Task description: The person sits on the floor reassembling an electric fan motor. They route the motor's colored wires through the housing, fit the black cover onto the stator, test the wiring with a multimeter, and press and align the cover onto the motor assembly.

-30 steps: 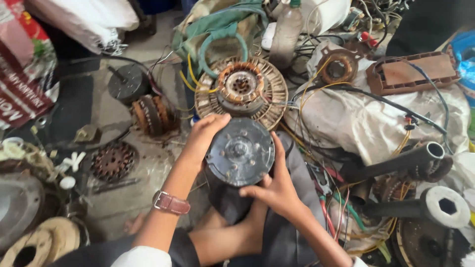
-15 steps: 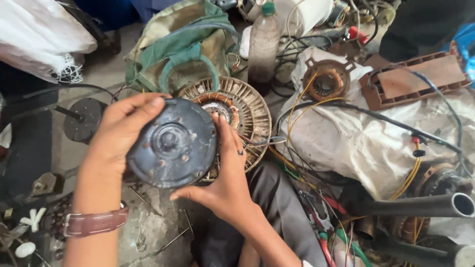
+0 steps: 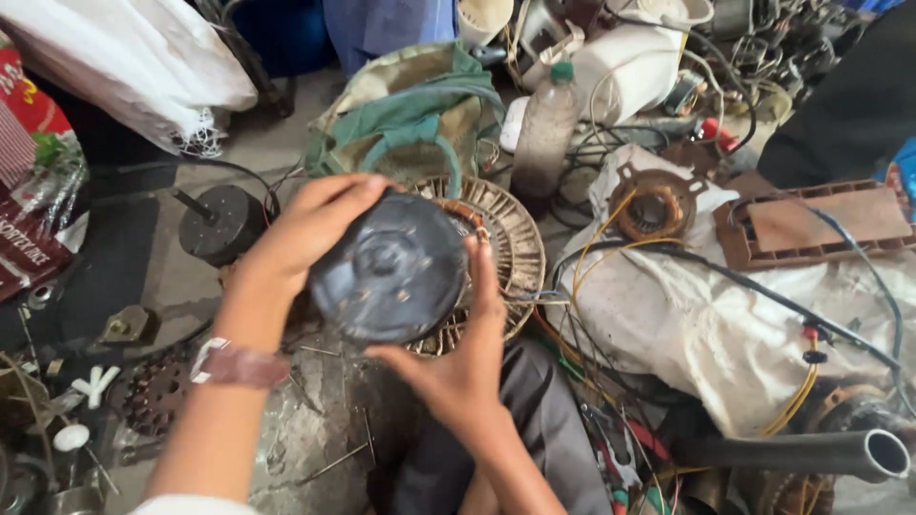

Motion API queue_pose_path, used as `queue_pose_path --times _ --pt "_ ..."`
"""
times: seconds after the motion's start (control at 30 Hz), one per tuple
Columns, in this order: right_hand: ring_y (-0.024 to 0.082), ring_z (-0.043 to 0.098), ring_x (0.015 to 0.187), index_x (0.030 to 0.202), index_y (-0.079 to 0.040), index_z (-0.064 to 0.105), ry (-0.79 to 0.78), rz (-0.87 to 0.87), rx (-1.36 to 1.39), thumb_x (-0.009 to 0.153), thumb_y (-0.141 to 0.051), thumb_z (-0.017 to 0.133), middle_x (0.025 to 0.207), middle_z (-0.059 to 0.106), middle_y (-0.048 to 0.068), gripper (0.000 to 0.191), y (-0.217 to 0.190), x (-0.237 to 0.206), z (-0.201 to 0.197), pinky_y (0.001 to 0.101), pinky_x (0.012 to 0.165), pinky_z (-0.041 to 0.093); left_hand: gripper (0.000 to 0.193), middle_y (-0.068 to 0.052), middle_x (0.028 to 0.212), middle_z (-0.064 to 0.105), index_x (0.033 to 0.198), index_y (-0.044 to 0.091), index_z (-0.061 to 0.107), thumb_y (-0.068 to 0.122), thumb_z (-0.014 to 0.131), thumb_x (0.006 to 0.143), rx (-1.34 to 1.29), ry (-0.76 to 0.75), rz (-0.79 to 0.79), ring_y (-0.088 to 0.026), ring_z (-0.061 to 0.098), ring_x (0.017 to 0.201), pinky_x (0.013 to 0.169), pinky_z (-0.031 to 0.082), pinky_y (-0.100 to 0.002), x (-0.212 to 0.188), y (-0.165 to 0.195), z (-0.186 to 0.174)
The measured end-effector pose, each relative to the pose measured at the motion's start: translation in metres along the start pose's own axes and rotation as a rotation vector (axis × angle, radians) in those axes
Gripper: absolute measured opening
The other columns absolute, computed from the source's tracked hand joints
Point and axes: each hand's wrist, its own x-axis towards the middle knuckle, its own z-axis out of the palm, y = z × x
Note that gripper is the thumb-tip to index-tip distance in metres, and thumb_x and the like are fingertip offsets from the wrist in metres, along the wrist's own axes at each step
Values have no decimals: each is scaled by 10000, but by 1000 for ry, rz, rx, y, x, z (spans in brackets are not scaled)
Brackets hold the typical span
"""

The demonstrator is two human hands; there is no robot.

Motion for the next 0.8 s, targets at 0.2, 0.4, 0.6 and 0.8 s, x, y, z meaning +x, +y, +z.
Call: queue_pose_path --times 0.2,0.4,0.6,0.8 --pt "329 437 1483 1586 39 161 50 15 -232 533 -360 1038 1615 405 215 1427 26 37 -3 451 1212 296 320 -23 1020 771 1117 88 758 348 666 955 1 -92 23 -100 712 870 779 589 -270 57 0 20" --pt "346 346 1580 1630 27 115 -3 -1 -5 637 -238 1035 1677 315 244 1379 39 39 -10 430 1334 307 338 -11 963 773 1065 61 768 366 712 931 -128 -64 78 -97 714 831 764 601 -274 76 -29 17" --pt "365 432 1513 1617 23 192 -41 14 -95 570 -264 1039 1614 392 239 1377 37 50 -15 425 1257 378 378 -10 928 756 1033 9 763 374 727 941 -95 -55 98 -88 682 792 727 572 -270 91 -38 15" --pt "391 473 1436 1563 38 266 -39 16 -297 522 -331 1038 1561 436 244 1347 40 44 -14 445 1184 396 364 -7 909 770 1024 28 767 375 714 928 81 -38 43 -81 691 767 706 571 -262 100 -53 20"
